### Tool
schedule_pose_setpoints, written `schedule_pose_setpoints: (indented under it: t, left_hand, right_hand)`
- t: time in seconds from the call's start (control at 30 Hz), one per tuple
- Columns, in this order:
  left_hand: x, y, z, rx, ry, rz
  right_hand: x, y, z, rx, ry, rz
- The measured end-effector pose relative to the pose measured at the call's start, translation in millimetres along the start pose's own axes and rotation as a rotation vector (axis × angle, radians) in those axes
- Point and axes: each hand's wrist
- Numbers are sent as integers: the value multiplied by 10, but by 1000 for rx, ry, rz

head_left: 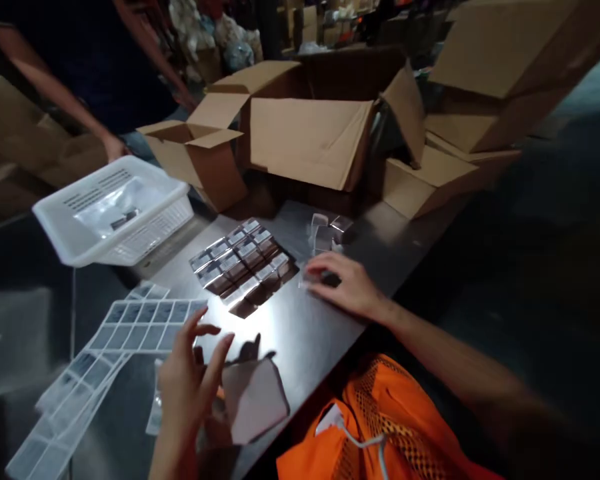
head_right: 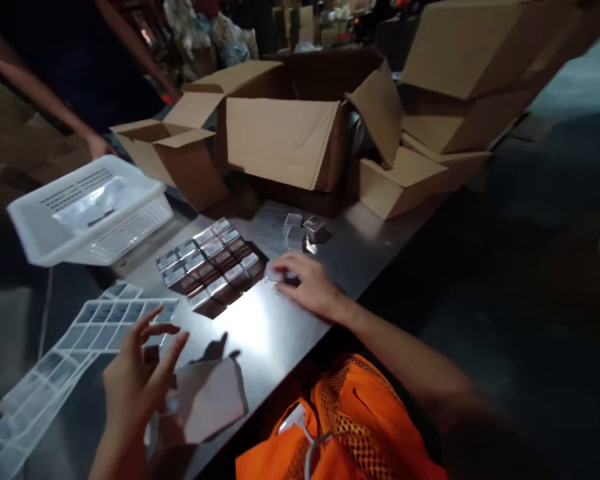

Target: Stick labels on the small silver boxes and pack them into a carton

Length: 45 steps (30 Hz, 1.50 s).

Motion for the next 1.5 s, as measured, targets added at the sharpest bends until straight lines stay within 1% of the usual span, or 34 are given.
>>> schedule_pose_setpoints:
  t: [0.03, 0.07, 0.1, 0.13, 0.17, 0.2, 0.23, 0.27, 0.33, 0.4, 0.47, 0.5, 0.53, 0.6, 0.67, 0.73, 0.8, 0.87, 0.93, 1.0, 1.07, 1.1, 1.17, 1.2, 1.23, 1.27, 1.3, 1.33, 1.37, 1.43, 1.5]
  left_hand:
    - [-1, -24, -19, 81, -4, -34]
    - [-15, -51, -31, 154, -11, -68]
    - [-37, -78, -34, 217, -25, -93]
    - [-66, -101, -30, 274, -43, -108]
    - [-95, -119, -19, 322, -62, -111]
    - [-123, -130, -3, 360, -74, -108]
    - [-146, -133, 17, 390, -75, -100]
    - [-165, -131, 40, 416, -67, -89]
    - [-186, -115, 80, 459, -36, -50]
    - [-196, -101, 97, 509, 9, 5]
    - [-210, -102, 76, 548, 67, 39]
    - [-220, -110, 50, 550, 97, 35]
    - [-231, -121, 17, 530, 116, 17]
    - [-253, -150, -57, 436, 78, -50]
    - [-263, -180, -113, 330, -84, -142]
    - [-254, -208, -133, 249, -274, -238]
    - [-234, -230, -119, 193, -387, -318]
    - [-222, -244, -91, 159, -438, -375]
    - [-232, -252, -71, 153, -486, -397]
    - [-263, -255, -65, 151, -533, -362]
    - [-304, -255, -74, 148, -571, -298]
    - [-324, -255, -83, 148, -585, -273]
    - [-360, -257, -107, 158, -605, -263]
    - [-374, -260, -120, 163, -609, -268]
    - [-384, -263, -132, 165, -607, -272]
    - [-392, -265, -143, 161, -599, -270]
    - [-394, -267, -151, 151, -585, -257]
    - [-393, -268, -156, 135, -566, -236]
    - [-386, -267, -157, 116, -543, -212]
    - [-362, -262, -155, 80, -489, -172]
    - [-330, -257, -158, 45, -415, -164]
  right_hand:
    - [122, -52, -67, 35, 145, -23]
    - [208, -115, -110, 73, 279, -13]
    - [245, -181, -125, 133, 393, -3]
    - [222, -244, -111, 190, 477, -5]
    - [139, -300, -67, 233, 518, -25]
    - [3, -344, 6, 247, 507, -74]
    - [-174, -380, 104, 216, 447, -145]
    - [-373, -409, 225, 131, 340, -231]
    - [-763, -464, 510, -146, 70, -374]
    - [-1045, -533, 803, -419, -132, -423]
    - [-1169, -609, 1041, -616, -241, -356]
    - [-1178, -642, 1123, -677, -278, -290]
    - [-1163, -669, 1176, -709, -313, -215]
    - [-1093, -702, 1204, -699, -388, -79]
    - [-1017, -711, 1163, -650, -440, 7]
    - [-962, -705, 1110, -598, -433, 54]
    - [-926, -688, 1087, -568, -386, 53]
    - [-903, -657, 1101, -534, -306, -37]
    - [-893, -620, 1132, -457, -183, -219]
    - [-900, -584, 1150, -395, -70, -427]
    - [-929, -561, 1122, -405, -50, -580]
    - [-949, -560, 1086, -432, -86, -630]
    - [-991, -590, 972, -470, -237, -677]
    - [-1006, -626, 903, -454, -316, -667]
    - [-1014, -677, 832, -412, -368, -640]
    - [-1012, -742, 767, -353, -369, -602]
    - [-1000, -820, 714, -282, -312, -569]
    - [-978, -905, 678, -214, -201, -550]
    - [-948, -993, 662, -172, -52, -541]
    - [-877, -1156, 687, -168, 266, -540]
    - [-806, -1273, 768, -216, 514, -553]
Point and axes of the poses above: each hand's wrist, its own y-axis away from the middle knuckle, its own z-axis out of the palm, x = y × z, and after that the axes turned 8 degrees about -x, right-handed
